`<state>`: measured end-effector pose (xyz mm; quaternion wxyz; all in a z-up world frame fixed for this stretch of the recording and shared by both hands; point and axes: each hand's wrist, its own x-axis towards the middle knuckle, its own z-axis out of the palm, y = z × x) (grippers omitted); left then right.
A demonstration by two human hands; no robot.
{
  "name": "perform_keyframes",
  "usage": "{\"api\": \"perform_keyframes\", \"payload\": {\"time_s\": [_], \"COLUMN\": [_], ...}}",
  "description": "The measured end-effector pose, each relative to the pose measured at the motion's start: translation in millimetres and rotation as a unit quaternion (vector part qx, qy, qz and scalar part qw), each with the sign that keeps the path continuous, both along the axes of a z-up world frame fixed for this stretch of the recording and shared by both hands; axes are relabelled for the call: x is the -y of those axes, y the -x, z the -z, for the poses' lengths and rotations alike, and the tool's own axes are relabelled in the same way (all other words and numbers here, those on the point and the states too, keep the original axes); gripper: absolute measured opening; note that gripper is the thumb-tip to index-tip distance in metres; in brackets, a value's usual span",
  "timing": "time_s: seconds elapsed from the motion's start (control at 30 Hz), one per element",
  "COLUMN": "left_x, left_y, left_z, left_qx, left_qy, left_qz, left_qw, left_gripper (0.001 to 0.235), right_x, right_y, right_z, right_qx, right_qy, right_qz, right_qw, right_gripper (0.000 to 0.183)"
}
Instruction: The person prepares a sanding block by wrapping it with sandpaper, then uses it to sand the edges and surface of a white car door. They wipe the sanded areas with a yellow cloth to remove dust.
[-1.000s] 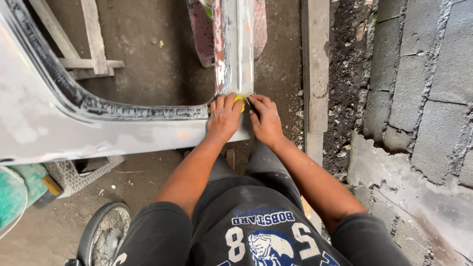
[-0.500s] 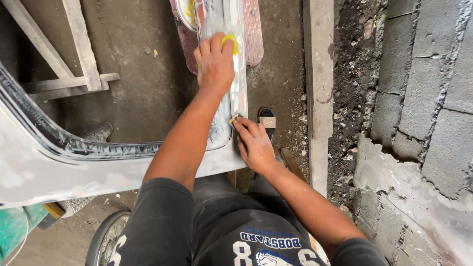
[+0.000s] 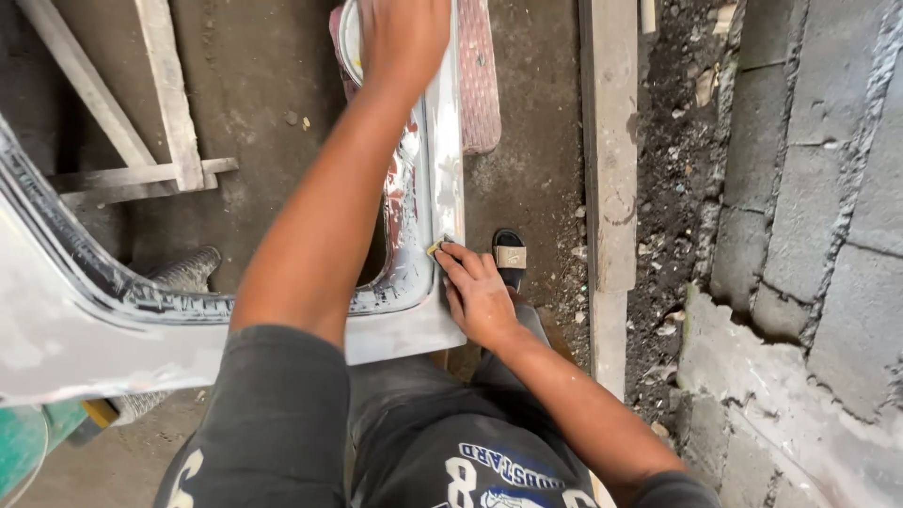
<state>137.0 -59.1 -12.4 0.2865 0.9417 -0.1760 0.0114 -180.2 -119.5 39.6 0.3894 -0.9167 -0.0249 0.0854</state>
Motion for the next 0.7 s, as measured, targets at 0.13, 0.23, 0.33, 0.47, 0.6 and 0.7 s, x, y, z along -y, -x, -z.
{"api": "perform_keyframes", "payload": {"time_s": [0.13,0.23,0.33,0.47,0.6,0.7], "left_x": [-33.0,-51.9,-57.0,-64.7,-57.2,-42.7], "left_y": [127.2,232.5,294.1,306.8,250.4,198.9], "left_z": [-7.9,-15.1,-31.2,-22.3,-2.2,13.3], "left_qx": [-0.001,-0.049,-0.064,-0.085,-0.058,-0.052], "left_qy": [-0.026,-0.050,-0.067,-0.090,-0.058,-0.063], "left_qz": [0.057,0.048,0.021,0.019,0.040,0.051], "left_qw": [0.998,0.996,0.995,0.992,0.996,0.995], "left_gripper": [0.038,0.045,0.056,0.059,0.049,0.052], "right_x": [32.1,64.2,88.0,92.5,73.3,67.5], "right_y": [-0.7,-4.1,-10.9,-23.3,-29.2,-27.0], "right_z": [-10.7,-21.3,-27.9,-29.0,-31.5,-33.3], "right_qx": [0.029,0.022,0.022,0.008,0.020,0.014], "right_qy": [-0.060,-0.065,-0.052,-0.043,-0.045,-0.046], "right_qz": [0.030,0.037,0.032,0.050,0.075,0.078], "right_qw": [0.997,0.997,0.998,0.998,0.996,0.996], "right_gripper": [0.047,0.044,0.043,0.041,0.040,0.041]}}
